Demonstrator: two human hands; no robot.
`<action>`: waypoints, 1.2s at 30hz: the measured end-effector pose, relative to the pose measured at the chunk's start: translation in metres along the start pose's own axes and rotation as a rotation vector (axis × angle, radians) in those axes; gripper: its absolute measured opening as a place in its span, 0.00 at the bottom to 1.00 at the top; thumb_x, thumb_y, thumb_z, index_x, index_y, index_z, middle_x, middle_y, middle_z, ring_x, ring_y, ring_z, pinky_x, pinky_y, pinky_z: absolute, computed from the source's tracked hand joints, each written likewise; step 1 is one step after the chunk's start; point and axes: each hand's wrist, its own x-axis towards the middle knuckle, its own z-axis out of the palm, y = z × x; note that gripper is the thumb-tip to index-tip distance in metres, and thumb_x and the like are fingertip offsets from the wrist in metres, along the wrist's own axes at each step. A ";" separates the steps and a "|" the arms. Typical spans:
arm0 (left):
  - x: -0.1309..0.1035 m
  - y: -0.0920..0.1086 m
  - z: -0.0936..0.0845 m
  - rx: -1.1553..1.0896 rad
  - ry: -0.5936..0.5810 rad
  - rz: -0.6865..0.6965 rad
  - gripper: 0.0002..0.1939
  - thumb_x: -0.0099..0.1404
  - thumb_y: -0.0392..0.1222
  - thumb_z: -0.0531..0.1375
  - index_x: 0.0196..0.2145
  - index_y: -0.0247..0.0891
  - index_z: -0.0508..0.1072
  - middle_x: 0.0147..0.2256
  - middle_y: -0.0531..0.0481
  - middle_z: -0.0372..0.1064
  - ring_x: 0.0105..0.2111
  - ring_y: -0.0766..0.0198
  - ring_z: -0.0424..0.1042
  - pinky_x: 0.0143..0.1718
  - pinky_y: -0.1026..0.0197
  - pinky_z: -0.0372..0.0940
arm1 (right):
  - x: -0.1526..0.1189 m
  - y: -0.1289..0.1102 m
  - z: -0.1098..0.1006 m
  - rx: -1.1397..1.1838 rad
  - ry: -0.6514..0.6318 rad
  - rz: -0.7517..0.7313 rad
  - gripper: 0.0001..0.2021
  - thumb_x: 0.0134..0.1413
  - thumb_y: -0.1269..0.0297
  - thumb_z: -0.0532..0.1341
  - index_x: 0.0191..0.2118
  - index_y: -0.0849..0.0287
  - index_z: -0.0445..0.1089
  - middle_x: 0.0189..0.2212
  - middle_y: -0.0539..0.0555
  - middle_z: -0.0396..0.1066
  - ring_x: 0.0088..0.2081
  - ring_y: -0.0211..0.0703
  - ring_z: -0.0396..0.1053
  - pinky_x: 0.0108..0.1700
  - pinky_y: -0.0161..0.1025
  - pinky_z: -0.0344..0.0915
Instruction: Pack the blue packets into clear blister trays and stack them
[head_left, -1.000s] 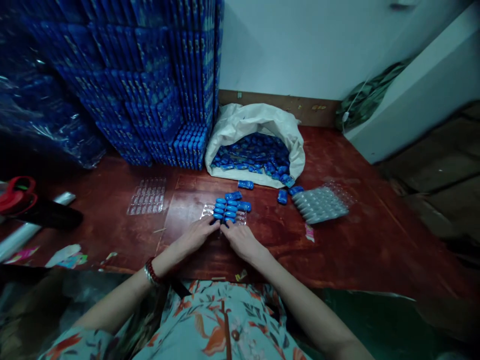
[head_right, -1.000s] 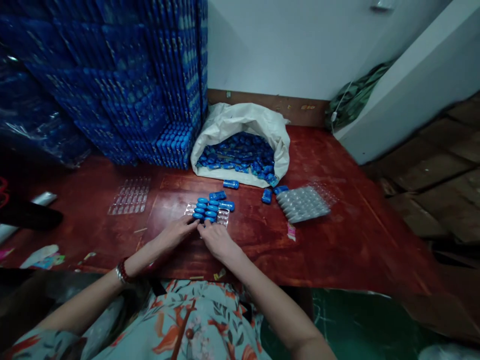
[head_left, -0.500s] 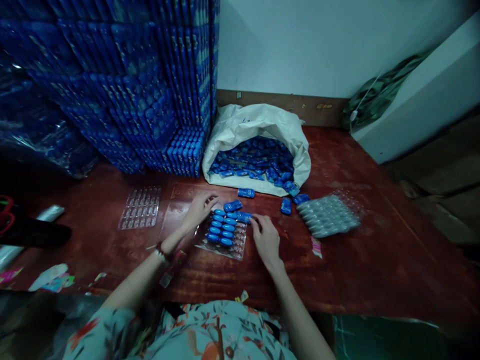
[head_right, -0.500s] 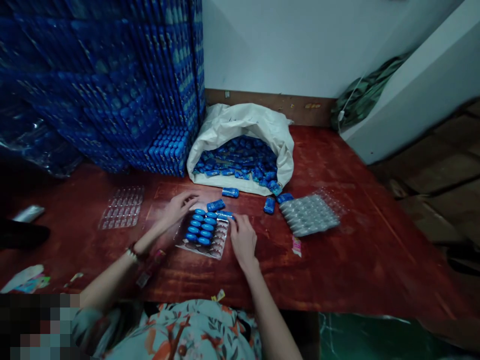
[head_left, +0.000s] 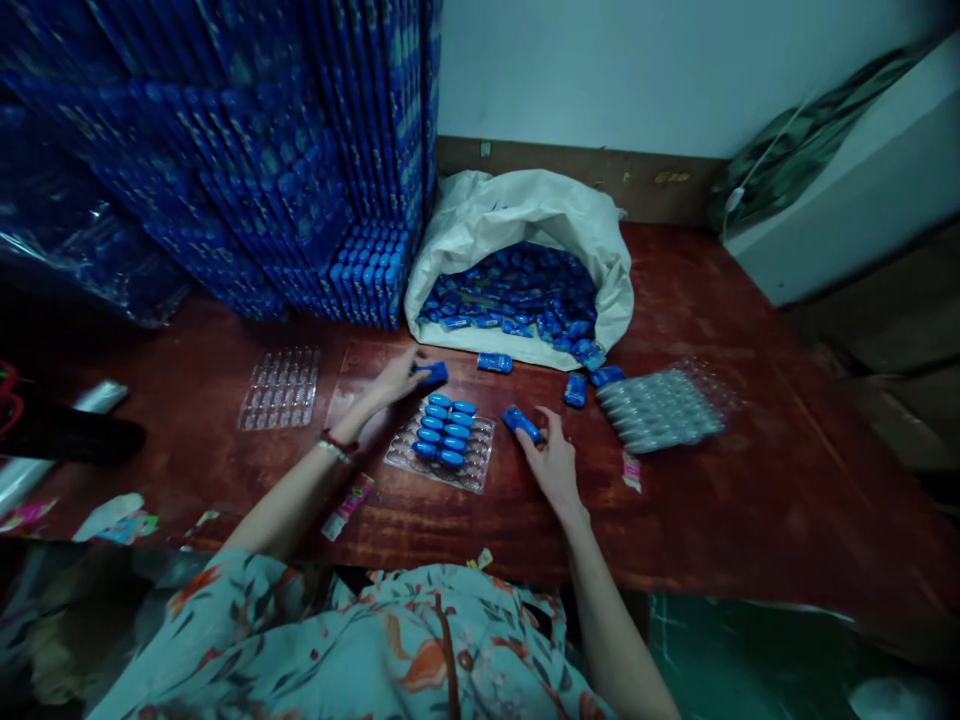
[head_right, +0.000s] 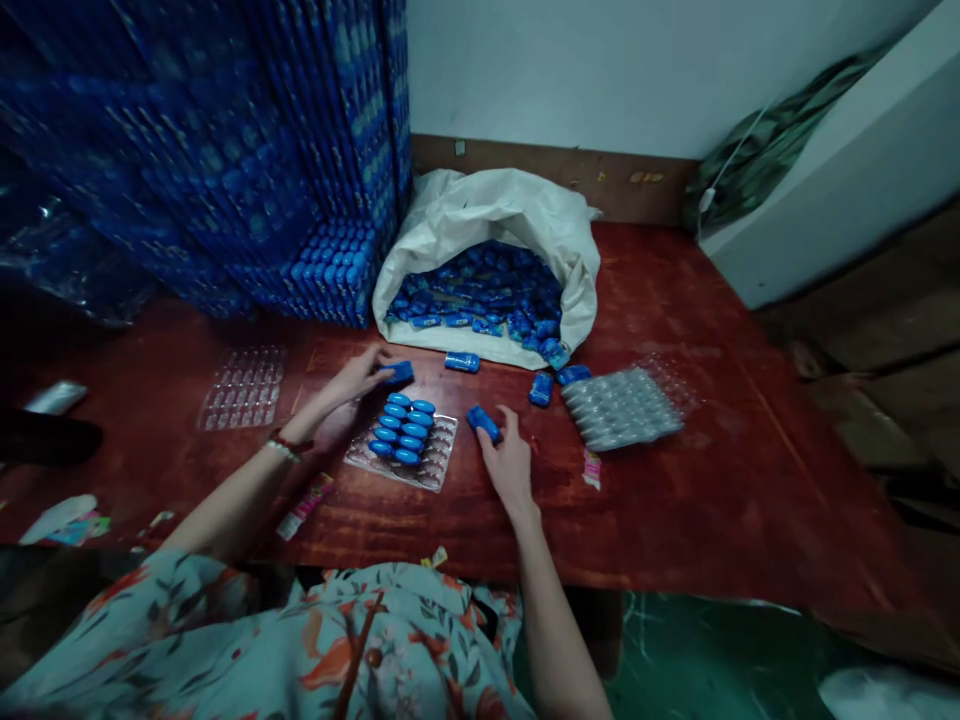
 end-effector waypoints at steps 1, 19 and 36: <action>-0.019 -0.009 -0.005 -0.075 0.094 -0.018 0.20 0.63 0.45 0.52 0.50 0.32 0.63 0.44 0.42 0.69 0.41 0.58 0.69 0.38 0.61 0.63 | -0.010 0.003 -0.005 0.110 -0.021 0.071 0.26 0.49 0.51 0.58 0.52 0.60 0.62 0.21 0.45 0.63 0.20 0.36 0.58 0.25 0.34 0.58; -0.171 -0.008 0.074 -0.395 0.267 -0.019 0.16 0.62 0.44 0.57 0.47 0.37 0.68 0.43 0.45 0.72 0.42 0.58 0.71 0.47 0.54 0.66 | -0.089 -0.025 0.055 0.218 -0.288 -0.162 0.14 0.58 0.59 0.53 0.47 0.56 0.66 0.32 0.51 0.73 0.30 0.38 0.71 0.35 0.36 0.69; -0.131 0.039 0.037 0.780 -0.393 0.105 0.26 0.55 0.21 0.44 0.48 0.31 0.68 0.39 0.35 0.70 0.32 0.53 0.75 0.30 0.57 0.69 | -0.066 -0.092 0.046 -1.028 -0.354 -0.819 0.13 0.52 0.77 0.51 0.44 0.75 0.64 0.27 0.66 0.70 0.28 0.50 0.69 0.25 0.41 0.64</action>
